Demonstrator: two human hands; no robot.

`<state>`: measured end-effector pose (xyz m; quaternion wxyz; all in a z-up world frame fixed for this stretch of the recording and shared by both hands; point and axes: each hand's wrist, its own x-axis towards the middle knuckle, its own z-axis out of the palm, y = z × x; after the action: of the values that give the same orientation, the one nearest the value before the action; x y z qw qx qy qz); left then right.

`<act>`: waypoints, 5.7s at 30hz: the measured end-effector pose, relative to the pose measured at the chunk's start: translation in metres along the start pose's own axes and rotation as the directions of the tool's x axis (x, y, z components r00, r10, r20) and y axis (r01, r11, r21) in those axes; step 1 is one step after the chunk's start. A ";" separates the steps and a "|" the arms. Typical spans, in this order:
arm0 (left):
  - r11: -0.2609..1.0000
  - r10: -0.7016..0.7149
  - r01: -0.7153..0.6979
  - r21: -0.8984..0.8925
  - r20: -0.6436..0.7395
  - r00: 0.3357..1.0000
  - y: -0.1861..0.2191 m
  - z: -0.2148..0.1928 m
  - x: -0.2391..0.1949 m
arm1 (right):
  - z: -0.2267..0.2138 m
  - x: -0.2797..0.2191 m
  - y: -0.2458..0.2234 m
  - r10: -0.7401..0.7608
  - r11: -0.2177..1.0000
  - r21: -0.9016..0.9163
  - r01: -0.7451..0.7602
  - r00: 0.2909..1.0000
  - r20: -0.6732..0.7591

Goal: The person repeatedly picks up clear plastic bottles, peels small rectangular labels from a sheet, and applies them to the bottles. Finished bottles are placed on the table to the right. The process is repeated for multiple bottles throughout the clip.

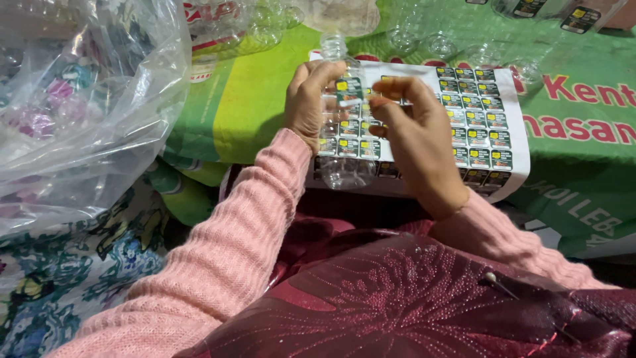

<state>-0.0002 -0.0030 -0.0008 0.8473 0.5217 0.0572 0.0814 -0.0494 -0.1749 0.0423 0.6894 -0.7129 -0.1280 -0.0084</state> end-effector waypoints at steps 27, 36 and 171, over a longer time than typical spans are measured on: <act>0.996 -0.032 0.028 -0.082 -0.044 0.999 0.011 0.004 0.007 | -0.001 0.009 0.012 0.021 0.926 -0.378 0.024 0.993 0.116; 0.997 0.069 -0.071 0.006 0.167 0.984 -0.011 0.005 0.037 | -0.012 0.013 0.021 0.014 0.956 -0.294 0.009 0.997 0.075; 0.021 0.171 -0.303 0.953 0.295 0.940 -0.036 -0.005 0.060 | -0.091 0.210 0.126 0.178 0.964 -0.069 -0.255 0.820 -0.544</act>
<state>0.0608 -0.0025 -0.0363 0.2387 0.9612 -0.0316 0.1349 0.1932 -0.2312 -0.0372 0.6426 -0.7385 0.1515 -0.1365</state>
